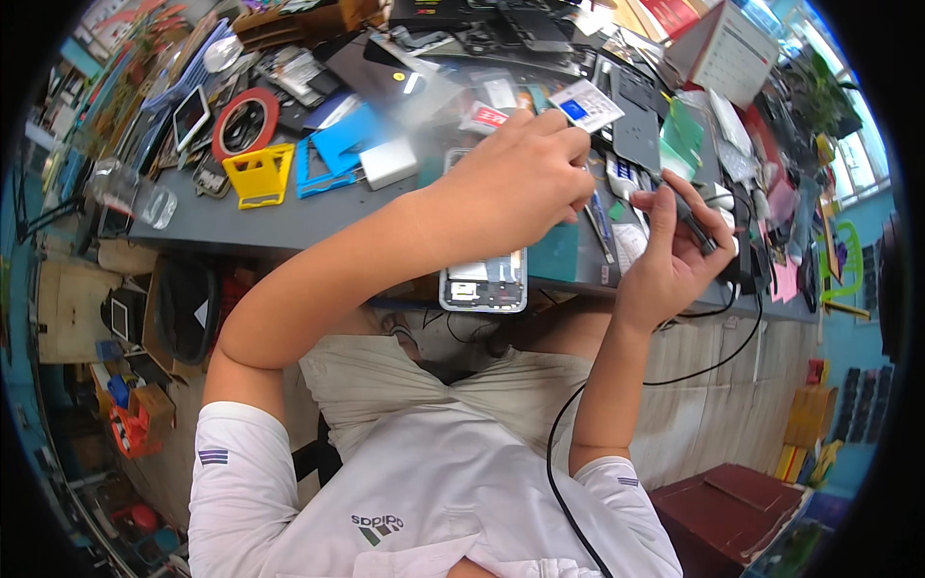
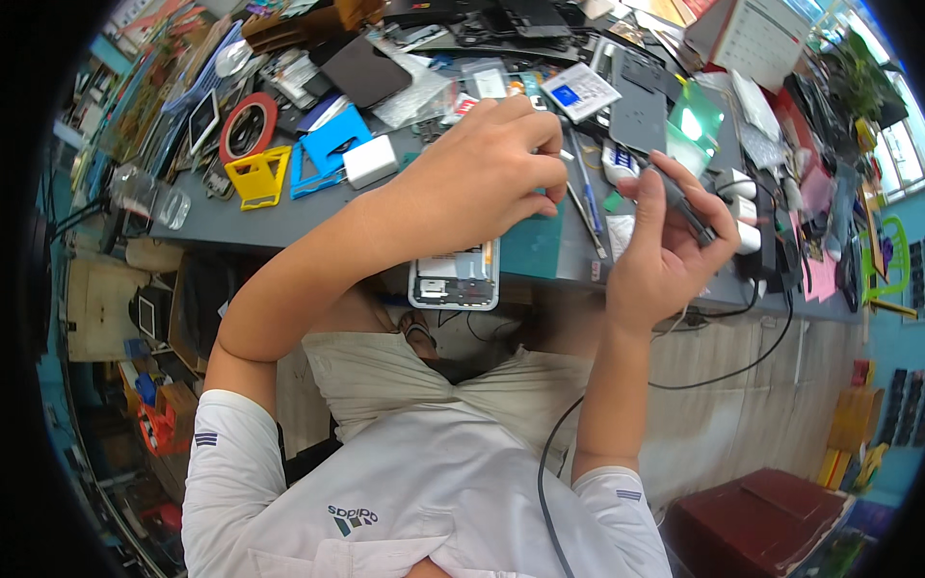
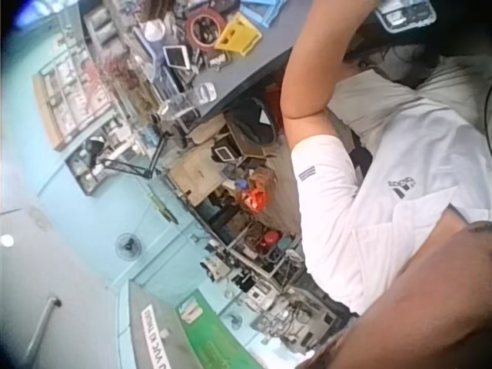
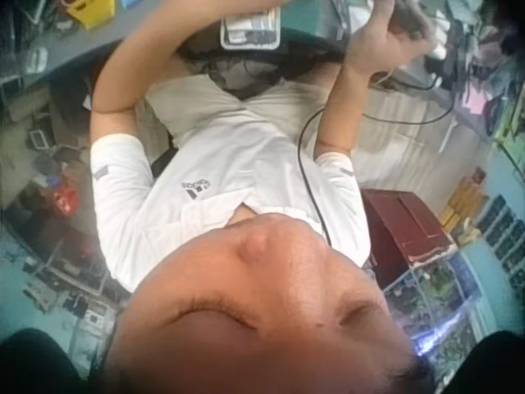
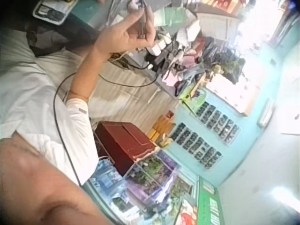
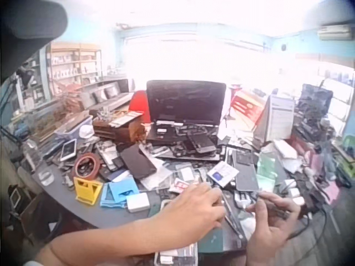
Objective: The person is repairing a disassembled smartphone on a cluttered workbench. They use a screwdriver to remove screws from the device's internal frame and manipulate small components with their hands. The person works on the motherboard area and the bottom edge of the phone chassis.
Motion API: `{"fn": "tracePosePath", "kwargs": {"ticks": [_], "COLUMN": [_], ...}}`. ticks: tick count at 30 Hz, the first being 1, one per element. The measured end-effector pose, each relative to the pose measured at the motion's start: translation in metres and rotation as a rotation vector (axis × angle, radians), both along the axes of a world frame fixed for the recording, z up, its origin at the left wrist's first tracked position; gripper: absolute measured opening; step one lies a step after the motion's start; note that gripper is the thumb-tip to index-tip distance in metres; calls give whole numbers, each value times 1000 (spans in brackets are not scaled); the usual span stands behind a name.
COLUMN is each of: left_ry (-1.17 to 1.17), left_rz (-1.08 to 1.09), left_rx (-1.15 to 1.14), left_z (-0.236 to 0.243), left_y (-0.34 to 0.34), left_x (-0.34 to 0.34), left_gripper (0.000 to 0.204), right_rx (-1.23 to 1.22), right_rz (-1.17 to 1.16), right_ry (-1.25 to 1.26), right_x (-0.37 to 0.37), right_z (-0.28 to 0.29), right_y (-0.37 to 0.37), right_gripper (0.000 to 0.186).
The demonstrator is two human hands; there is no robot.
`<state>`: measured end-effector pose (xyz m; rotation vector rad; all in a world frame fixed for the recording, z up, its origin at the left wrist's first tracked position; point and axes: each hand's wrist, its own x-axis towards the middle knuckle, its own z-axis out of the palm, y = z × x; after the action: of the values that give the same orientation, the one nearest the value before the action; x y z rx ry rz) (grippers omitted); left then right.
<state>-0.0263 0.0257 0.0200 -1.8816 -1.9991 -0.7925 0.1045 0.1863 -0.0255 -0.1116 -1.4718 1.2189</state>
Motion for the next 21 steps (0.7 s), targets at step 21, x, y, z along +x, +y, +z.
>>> {"fn": "tracePosePath", "kwargs": {"ticks": [21], "left_ry": [-185], "left_rz": [153], "left_rx": [215], "left_z": [5], "left_y": [-46], "left_x": [3], "left_gripper": [13], "right_rx": [865], "right_rz": [-188], "right_ry": [-964], "right_x": [-84], "right_z": [81], "right_y": [177], "right_gripper": [51]}}
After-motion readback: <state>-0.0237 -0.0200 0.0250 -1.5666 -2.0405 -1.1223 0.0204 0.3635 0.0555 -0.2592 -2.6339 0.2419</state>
